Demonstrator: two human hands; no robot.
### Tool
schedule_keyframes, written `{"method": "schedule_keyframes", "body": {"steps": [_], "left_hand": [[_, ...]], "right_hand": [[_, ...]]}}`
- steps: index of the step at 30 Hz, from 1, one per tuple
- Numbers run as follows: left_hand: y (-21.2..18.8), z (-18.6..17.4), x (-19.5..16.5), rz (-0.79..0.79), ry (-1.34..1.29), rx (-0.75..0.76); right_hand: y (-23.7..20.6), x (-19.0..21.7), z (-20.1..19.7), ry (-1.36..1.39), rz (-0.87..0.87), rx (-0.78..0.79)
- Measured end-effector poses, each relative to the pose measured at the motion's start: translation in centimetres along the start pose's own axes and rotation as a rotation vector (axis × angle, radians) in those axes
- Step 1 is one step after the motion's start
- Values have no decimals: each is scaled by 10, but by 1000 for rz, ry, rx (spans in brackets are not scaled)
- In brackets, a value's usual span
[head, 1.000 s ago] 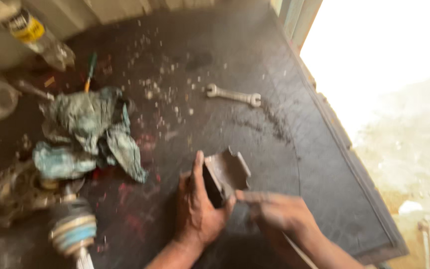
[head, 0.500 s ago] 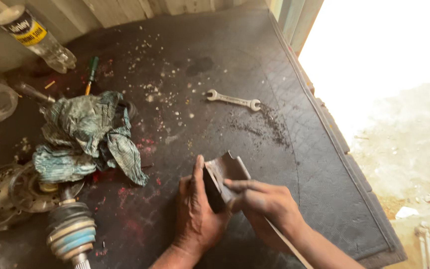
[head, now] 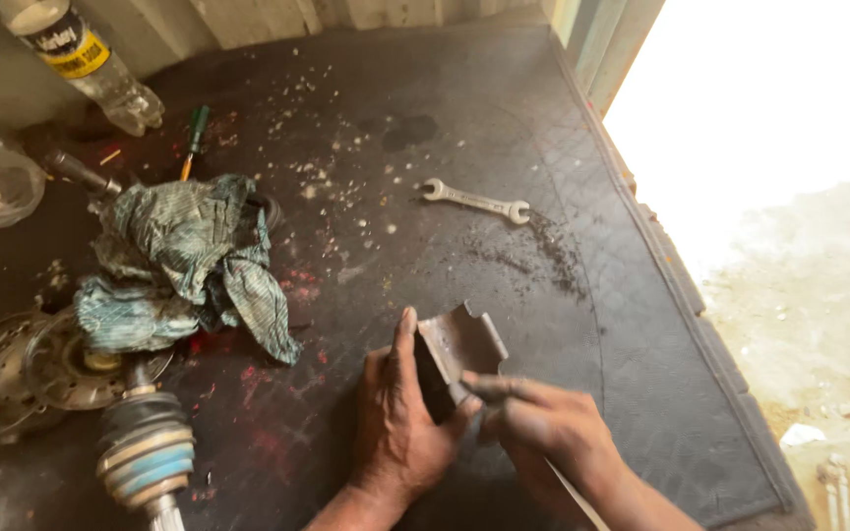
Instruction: The person holds a small metal part in the left hand and uses a metal file in the right hand to smooth its edges. The person repeatedly repositions the part and files different edges while working at a cluttered workbench.
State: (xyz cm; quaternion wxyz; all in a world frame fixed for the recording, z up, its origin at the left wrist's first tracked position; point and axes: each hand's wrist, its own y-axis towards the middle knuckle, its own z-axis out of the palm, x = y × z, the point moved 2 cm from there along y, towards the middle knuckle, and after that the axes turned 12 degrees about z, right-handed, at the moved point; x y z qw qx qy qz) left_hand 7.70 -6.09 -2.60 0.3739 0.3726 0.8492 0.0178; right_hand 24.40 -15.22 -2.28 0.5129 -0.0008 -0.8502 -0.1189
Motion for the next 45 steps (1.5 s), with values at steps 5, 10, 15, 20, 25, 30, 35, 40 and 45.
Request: {"method": "schedule_keyframes", "body": {"steps": [5,10,15,20,25,30,35,40,45], "left_hand": [[1,-2,-1,44,-8,21],[2,-2,-3,-10,-18,31],[1,-1,-3,-12,-11,19],[-2,2,1,-22,36,56],[-1,1,1,40,19,-8],[-2,3,-1,-8,4,17],[0,0,-3,48,7,12],[1,0,-1,-38,13,69],[2,-1,-3,8,20,21]], "right_hand": [[26,27,-4,-79,-38,-46],[9,42,-18,0,62,67],[0,1,-5,-11,32,-38],[-28,-26,-7,790,1007,126],[-7,4,-11,-61,-89,-52],[-11,10,-13,358,390,-20],[-21,-2,-16,18,122,-9],[-40,-31,-10,1013,909,63],[-24,-4,-17,172,411,28]]}}
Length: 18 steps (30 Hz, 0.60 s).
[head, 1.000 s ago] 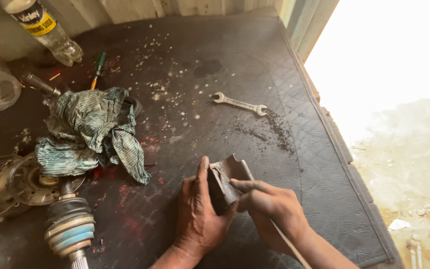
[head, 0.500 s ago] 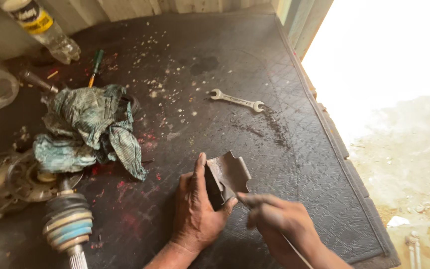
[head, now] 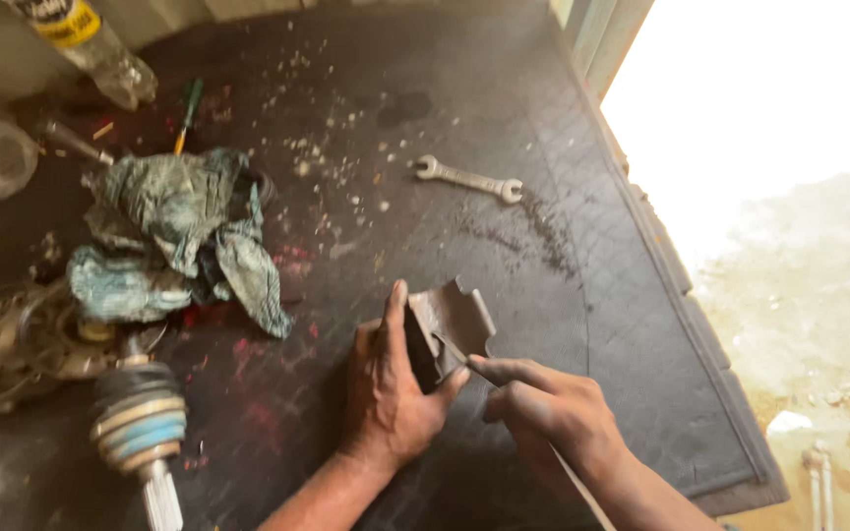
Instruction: The person holds a small metal part in the left hand and uses a metal file in the right hand to smooth its edges. The person repeatedly repositions the part and files different edges while working at a cluttered workbench.
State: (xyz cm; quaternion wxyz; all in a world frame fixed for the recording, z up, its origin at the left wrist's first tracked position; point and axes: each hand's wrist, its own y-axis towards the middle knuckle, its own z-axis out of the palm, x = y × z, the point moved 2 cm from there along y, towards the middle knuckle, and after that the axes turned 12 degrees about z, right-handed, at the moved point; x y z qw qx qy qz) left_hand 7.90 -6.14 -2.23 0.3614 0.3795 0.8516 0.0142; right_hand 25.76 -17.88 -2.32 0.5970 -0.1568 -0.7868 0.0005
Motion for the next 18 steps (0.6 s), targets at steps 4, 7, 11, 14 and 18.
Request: {"method": "schedule_keyframes", "body": {"steps": [4,7,11,14,18], "left_hand": [[0,0,1,-82,-25,57],[1,0,-1,-49,-6,48],[1,-1,-2,23,-12,-8],[1,2,3,-115,19,115],[0,2,3,-49,20,50]], "right_hand": [[0,39,-1,-244,-552,-93],[-6,45,-3,-280,-495,-9],[0,32,2,-358,-308,24],[1,30,3,-337,-481,-117],[-1,31,2,-295,-418,2]]}}
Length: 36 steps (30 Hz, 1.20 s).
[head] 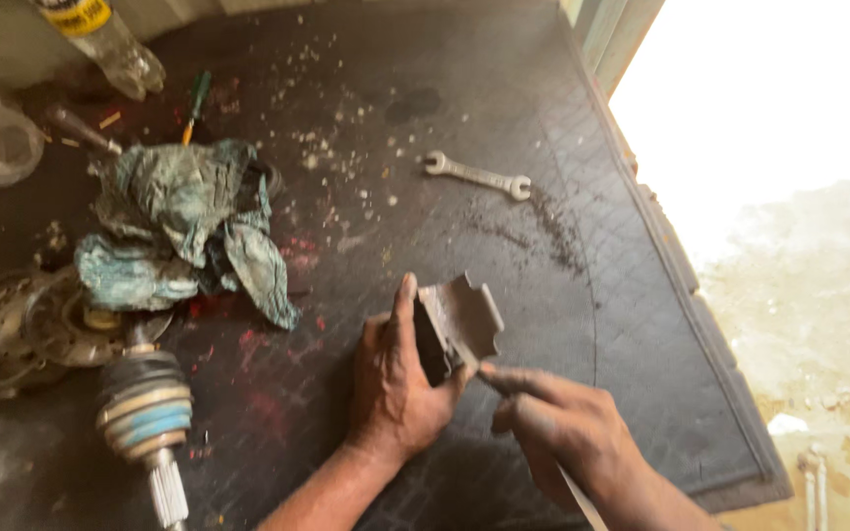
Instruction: The person holds a small metal part in the left hand and uses a metal file in the right hand to smooth its edges. The person repeatedly repositions the part and files different edges while working at a cluttered workbench.
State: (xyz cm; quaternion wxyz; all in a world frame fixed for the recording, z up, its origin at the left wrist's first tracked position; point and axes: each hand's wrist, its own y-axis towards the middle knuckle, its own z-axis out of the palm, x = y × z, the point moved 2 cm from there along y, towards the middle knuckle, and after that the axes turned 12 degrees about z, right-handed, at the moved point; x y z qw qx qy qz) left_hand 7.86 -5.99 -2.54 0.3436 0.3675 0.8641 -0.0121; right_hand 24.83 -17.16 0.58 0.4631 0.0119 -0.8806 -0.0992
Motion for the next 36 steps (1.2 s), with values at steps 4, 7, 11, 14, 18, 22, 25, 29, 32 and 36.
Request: {"method": "schedule_keyframes", "body": {"steps": [4,7,11,14,18,22,25,29,32,36], "left_hand": [[1,0,0,63,-15,-29],[1,2,1,15,-14,15],[-1,2,-1,63,-40,-57],[-1,1,-1,57,-40,-62],[1,0,-1,35,-36,-28],[1,-2,-3,44,-41,-54],[1,-1,-2,-4,-32,-9],[1,1,-1,9,-30,-43],[0,1,-2,138,-10,-112],[0,2,0,100,-30,-83]], "right_hand": [[2,2,-4,-88,-10,-119],[3,4,-1,-21,-125,-84],[2,2,1,-75,-62,-117],[-2,0,-2,-48,-31,-146],[-2,-5,-3,185,305,50],[6,-2,-3,-99,316,185],[12,8,-8,-93,-26,7],[10,16,-12,-168,-147,58],[18,15,-12,-165,-100,89],[23,19,-12,-245,-81,85]]}}
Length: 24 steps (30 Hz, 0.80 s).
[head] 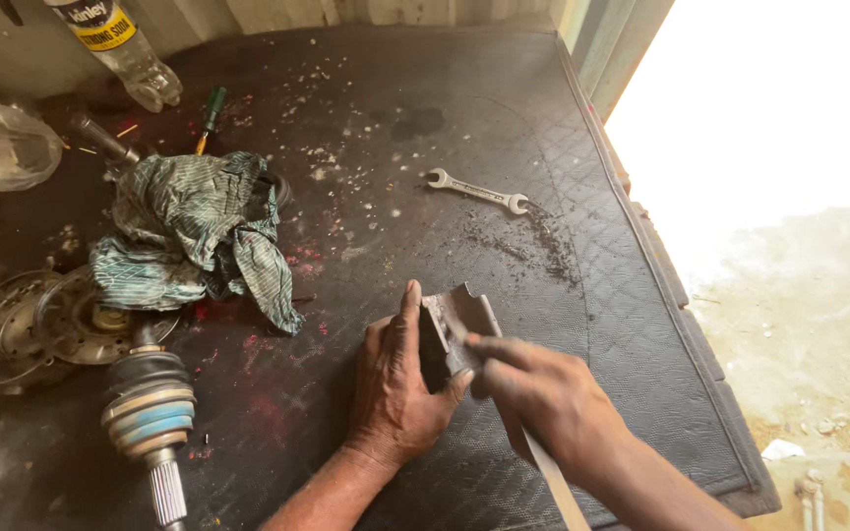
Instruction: The person holds a small metal part in the left hand and uses a metal file in the right hand to smooth its edges. The person repeatedly repositions the part and files different edges while working at a cluttered workbench.
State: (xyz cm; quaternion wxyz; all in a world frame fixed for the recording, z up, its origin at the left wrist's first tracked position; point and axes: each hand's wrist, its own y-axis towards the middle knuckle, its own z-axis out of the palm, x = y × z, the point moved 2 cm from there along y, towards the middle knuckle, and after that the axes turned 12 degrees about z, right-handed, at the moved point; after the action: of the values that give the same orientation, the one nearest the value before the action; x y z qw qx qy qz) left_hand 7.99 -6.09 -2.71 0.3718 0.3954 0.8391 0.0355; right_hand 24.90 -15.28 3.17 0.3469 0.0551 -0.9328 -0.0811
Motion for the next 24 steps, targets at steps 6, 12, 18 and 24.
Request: {"method": "schedule_keyframes", "body": {"steps": [6,12,18,24], "left_hand": [[4,1,-8,72,12,-13],[14,1,-19,106,50,-25],[9,3,-28,3,96,-60],[0,10,-24,-144,81,-79]], "right_hand": [[-17,-5,-8,-16,-26,65],[-21,-27,-17,23,133,194],[-15,-39,-22,-32,-134,132],[-15,-43,-24,58,-256,248]]}}
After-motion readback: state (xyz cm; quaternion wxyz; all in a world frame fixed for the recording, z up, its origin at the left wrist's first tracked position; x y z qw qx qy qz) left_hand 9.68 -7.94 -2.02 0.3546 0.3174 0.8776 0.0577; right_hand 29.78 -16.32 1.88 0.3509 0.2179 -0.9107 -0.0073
